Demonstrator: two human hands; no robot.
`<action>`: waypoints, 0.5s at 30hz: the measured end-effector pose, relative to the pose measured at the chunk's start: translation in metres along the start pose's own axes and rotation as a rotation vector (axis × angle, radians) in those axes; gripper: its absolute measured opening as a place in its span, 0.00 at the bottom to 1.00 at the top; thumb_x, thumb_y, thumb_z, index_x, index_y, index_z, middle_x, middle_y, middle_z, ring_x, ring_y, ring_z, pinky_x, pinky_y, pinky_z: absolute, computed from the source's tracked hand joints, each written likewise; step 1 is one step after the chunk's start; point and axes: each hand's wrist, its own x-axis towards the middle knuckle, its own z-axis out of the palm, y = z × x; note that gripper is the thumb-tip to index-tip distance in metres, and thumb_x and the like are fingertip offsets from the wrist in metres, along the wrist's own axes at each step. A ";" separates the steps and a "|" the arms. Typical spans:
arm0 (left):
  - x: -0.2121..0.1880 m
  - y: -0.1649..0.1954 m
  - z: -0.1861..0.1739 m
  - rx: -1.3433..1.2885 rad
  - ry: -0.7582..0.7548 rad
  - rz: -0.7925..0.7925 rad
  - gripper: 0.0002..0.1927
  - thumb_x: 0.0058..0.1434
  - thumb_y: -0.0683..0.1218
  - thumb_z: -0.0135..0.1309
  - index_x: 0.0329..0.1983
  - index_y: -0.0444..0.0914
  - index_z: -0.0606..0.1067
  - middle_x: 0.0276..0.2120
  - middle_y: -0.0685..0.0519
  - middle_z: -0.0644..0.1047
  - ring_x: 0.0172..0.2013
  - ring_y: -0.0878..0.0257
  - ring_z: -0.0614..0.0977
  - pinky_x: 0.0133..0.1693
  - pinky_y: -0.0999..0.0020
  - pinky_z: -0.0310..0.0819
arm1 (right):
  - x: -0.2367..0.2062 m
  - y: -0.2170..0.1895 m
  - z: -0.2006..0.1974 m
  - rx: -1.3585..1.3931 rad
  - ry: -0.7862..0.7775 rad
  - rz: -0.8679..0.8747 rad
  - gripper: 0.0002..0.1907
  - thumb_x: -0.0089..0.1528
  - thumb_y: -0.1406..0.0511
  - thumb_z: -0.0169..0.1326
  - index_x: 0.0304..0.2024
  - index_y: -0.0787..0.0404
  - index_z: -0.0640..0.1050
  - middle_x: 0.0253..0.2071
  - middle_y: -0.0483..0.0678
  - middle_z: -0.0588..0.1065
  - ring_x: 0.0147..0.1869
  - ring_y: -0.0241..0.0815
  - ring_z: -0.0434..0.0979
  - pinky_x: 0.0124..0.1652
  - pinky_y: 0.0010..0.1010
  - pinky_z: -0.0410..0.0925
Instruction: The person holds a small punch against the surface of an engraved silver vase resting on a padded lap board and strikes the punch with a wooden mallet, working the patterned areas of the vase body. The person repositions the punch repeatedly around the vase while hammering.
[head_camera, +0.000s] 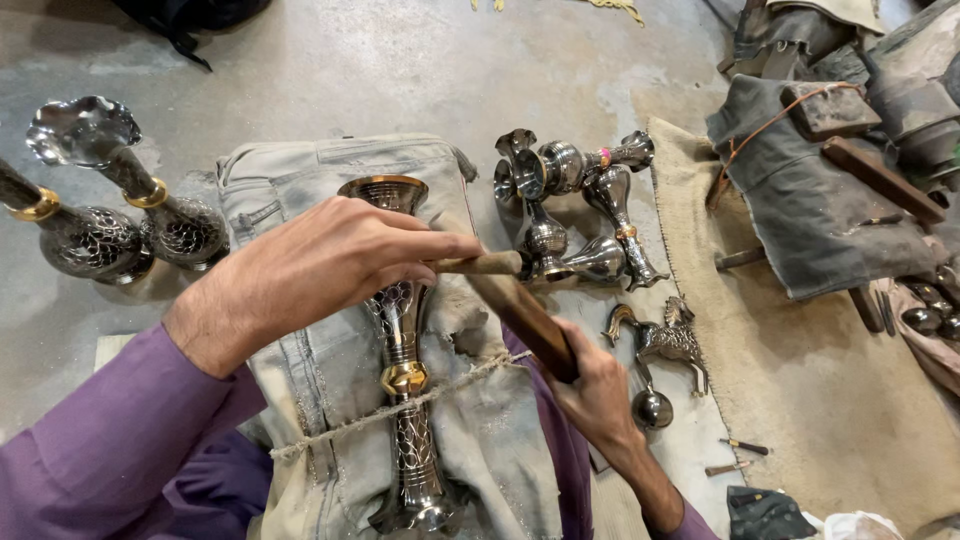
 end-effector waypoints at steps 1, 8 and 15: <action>0.001 0.001 -0.001 0.023 -0.017 0.003 0.23 0.57 0.49 0.55 0.58 0.55 0.78 0.43 0.57 0.85 0.30 0.64 0.87 0.36 0.61 0.85 | 0.000 0.002 0.000 -0.017 -0.053 0.035 0.27 0.58 0.62 0.63 0.58 0.59 0.73 0.35 0.54 0.82 0.32 0.45 0.85 0.32 0.37 0.75; 0.003 0.012 -0.010 0.165 -0.063 0.081 0.28 0.57 0.42 0.53 0.62 0.54 0.75 0.40 0.53 0.85 0.34 0.58 0.87 0.36 0.59 0.84 | -0.008 0.010 0.007 0.269 0.236 0.102 0.17 0.66 0.64 0.63 0.52 0.62 0.72 0.26 0.49 0.74 0.27 0.40 0.76 0.29 0.30 0.71; 0.004 0.016 -0.016 0.178 -0.014 0.176 0.27 0.57 0.40 0.55 0.61 0.52 0.75 0.36 0.52 0.85 0.34 0.55 0.86 0.34 0.56 0.82 | -0.012 0.005 0.004 0.211 0.400 -0.177 0.18 0.64 0.69 0.60 0.54 0.66 0.71 0.36 0.50 0.76 0.37 0.32 0.77 0.35 0.28 0.72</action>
